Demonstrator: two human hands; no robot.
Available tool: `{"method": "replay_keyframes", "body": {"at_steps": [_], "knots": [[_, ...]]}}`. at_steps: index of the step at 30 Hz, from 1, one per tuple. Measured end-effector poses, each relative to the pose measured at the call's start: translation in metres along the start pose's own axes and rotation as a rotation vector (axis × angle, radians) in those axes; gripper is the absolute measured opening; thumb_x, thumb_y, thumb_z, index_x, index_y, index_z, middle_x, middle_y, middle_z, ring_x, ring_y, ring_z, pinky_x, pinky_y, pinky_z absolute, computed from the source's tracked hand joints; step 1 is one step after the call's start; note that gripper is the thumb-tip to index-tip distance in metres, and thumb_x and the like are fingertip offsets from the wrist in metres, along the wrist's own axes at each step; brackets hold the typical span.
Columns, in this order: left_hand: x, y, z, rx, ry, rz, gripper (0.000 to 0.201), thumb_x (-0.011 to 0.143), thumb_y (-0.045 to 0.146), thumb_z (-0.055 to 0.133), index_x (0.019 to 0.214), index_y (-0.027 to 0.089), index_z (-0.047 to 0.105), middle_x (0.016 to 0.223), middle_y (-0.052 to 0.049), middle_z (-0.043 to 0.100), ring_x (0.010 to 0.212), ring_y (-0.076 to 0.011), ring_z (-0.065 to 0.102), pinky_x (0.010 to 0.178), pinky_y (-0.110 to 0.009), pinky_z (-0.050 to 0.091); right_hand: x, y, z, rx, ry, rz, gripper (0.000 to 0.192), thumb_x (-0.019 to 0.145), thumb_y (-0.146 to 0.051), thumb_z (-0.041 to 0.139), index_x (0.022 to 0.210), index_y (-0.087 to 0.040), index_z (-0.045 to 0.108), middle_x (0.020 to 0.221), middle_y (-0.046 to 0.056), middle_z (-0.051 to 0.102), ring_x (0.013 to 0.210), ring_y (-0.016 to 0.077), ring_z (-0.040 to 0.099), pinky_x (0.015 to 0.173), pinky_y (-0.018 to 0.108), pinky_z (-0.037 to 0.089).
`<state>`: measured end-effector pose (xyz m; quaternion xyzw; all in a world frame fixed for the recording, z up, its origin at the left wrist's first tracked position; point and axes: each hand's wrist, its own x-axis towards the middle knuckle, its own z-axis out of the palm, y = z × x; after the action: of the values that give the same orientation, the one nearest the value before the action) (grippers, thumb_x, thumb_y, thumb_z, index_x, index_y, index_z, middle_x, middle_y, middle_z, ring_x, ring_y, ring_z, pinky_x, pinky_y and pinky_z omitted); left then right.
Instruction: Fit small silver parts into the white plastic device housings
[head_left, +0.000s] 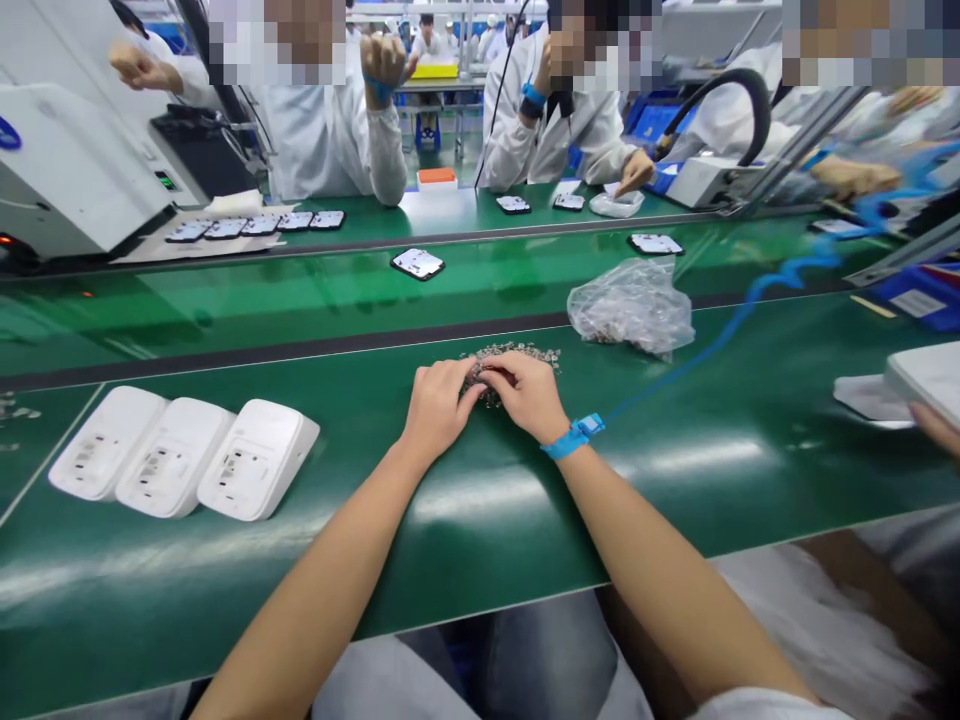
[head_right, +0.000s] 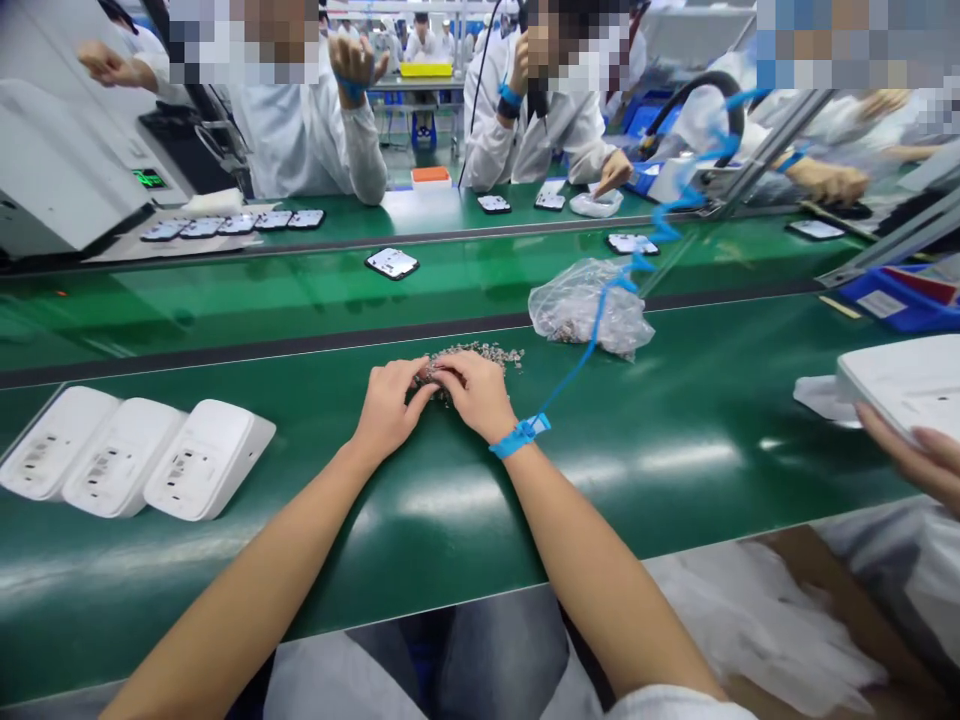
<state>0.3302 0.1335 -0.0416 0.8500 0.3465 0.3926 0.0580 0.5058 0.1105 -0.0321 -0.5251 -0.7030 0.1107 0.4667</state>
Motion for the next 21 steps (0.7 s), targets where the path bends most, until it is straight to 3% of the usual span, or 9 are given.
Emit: {"method": "replay_keyframes", "body": {"at_steps": [3,10,16,21], "knots": [[0.0004,-0.0016,0.0015,-0.074,0.043,0.015,0.021,0.102,0.029,0.049,0.111,0.02,0.066,0.101,-0.006,0.074,0.092,-0.0191,0.066,0.081,-0.034,0.044,-0.003,-0.0064,0.0027,-0.046,-0.039,-0.081,0.021,0.096,-0.025,0.054,0.097,-0.021,0.075,0.095,0.008,0.074,0.092,0.0234,0.065,0.087,0.038,0.051],[0.0045,-0.0025,-0.0023,-0.296,0.167,-0.075,0.011,0.096,0.02,0.059,0.1,0.019,0.069,0.093,-0.003,0.074,0.083,-0.0136,0.068,0.075,-0.026,0.051,-0.0008,-0.007,-0.0028,0.101,0.041,-0.054,0.016,0.094,-0.026,0.06,0.097,-0.021,0.075,0.095,0.005,0.075,0.089,0.0206,0.067,0.083,0.035,0.053],[0.0053,-0.0026,-0.0025,-0.3,0.219,-0.097,0.009,0.093,0.023,0.063,0.097,0.019,0.07,0.086,-0.002,0.073,0.074,-0.0128,0.066,0.071,-0.026,0.053,0.0008,-0.0053,-0.0025,0.359,-0.021,0.164,0.021,0.092,-0.037,0.061,0.094,-0.019,0.072,0.086,0.004,0.071,0.075,0.0176,0.064,0.071,0.031,0.052],[0.0051,0.0013,-0.0033,-0.327,0.228,-0.07,0.009,0.094,0.022,0.062,0.098,0.019,0.07,0.086,-0.002,0.073,0.074,-0.012,0.066,0.071,-0.025,0.053,-0.0025,-0.0036,0.0038,0.64,-0.155,0.364,0.044,0.094,-0.059,0.056,0.103,-0.017,0.064,0.057,-0.006,0.044,0.05,0.0106,0.044,0.051,0.024,0.038]]}}
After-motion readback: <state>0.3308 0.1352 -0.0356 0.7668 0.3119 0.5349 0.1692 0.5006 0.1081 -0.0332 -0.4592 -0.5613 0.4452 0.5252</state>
